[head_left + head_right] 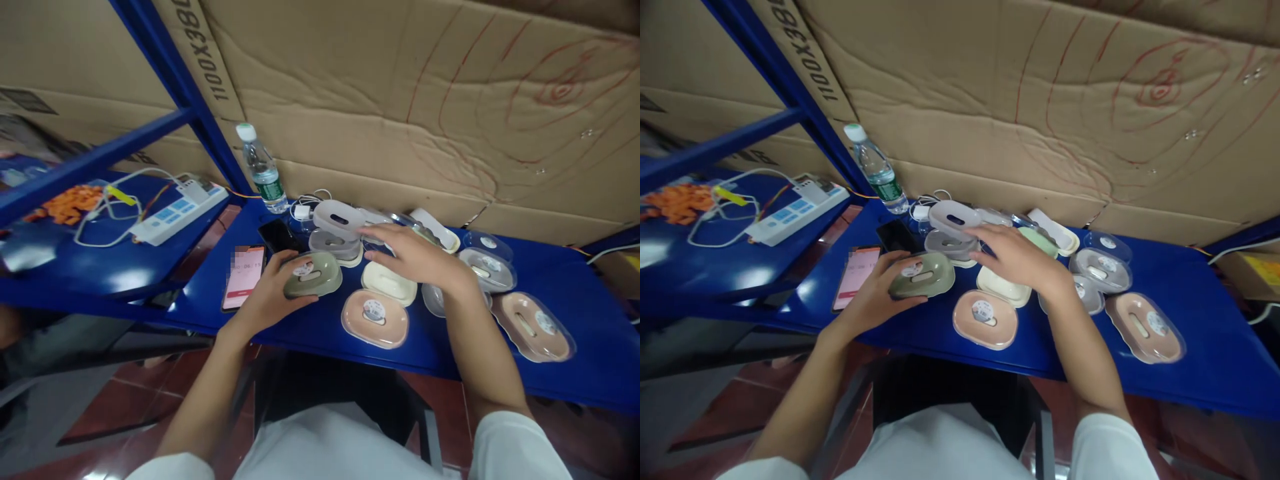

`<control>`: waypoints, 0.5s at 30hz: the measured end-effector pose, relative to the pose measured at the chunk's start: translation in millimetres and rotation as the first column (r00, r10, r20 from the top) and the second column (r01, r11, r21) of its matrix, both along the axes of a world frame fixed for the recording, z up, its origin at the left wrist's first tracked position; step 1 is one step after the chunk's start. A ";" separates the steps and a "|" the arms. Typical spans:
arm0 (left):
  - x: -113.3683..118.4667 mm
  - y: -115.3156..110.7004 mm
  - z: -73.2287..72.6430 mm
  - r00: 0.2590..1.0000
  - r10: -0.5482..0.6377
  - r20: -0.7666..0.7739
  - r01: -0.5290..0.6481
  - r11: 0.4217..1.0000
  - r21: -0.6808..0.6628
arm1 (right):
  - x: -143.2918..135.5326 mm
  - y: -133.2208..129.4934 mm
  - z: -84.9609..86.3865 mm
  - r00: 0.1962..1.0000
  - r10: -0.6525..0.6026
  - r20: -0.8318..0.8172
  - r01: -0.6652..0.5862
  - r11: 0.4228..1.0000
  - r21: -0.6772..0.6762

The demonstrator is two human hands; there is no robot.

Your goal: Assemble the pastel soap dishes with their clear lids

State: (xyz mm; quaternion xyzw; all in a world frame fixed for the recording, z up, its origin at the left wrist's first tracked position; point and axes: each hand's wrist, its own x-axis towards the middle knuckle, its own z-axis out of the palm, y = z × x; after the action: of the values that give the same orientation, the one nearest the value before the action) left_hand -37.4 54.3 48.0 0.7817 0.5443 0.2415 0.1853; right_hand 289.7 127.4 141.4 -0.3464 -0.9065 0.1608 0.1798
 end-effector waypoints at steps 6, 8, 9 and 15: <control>44.5 50.2 44.4 0.967 -0.173 0.185 0.037 0.819 0.573 | -13.9 -0.1 4.4 0.984 0.073 -0.160 -0.071 0.997 0.015; 64.0 79.4 52.6 0.923 -0.240 0.301 -0.039 0.720 0.693 | -6.5 7.5 7.2 0.966 -0.008 -0.259 0.018 0.999 0.034; 72.4 93.0 54.4 0.899 -0.275 0.342 -0.055 0.702 0.710 | -1.0 12.3 7.8 0.953 -0.049 -0.298 0.064 0.997 0.041; 90.3 132.7 36.9 0.935 -0.291 0.205 0.086 0.744 0.662 | 34.4 45.4 -5.0 0.890 -0.229 -0.395 0.269 0.962 0.048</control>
State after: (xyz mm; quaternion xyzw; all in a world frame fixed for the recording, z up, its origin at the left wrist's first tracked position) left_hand 52.8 187.0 84.8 0.8037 0.3114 0.5069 0.0090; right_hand 324.1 172.8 136.4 -0.4116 -0.8084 0.1552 0.3912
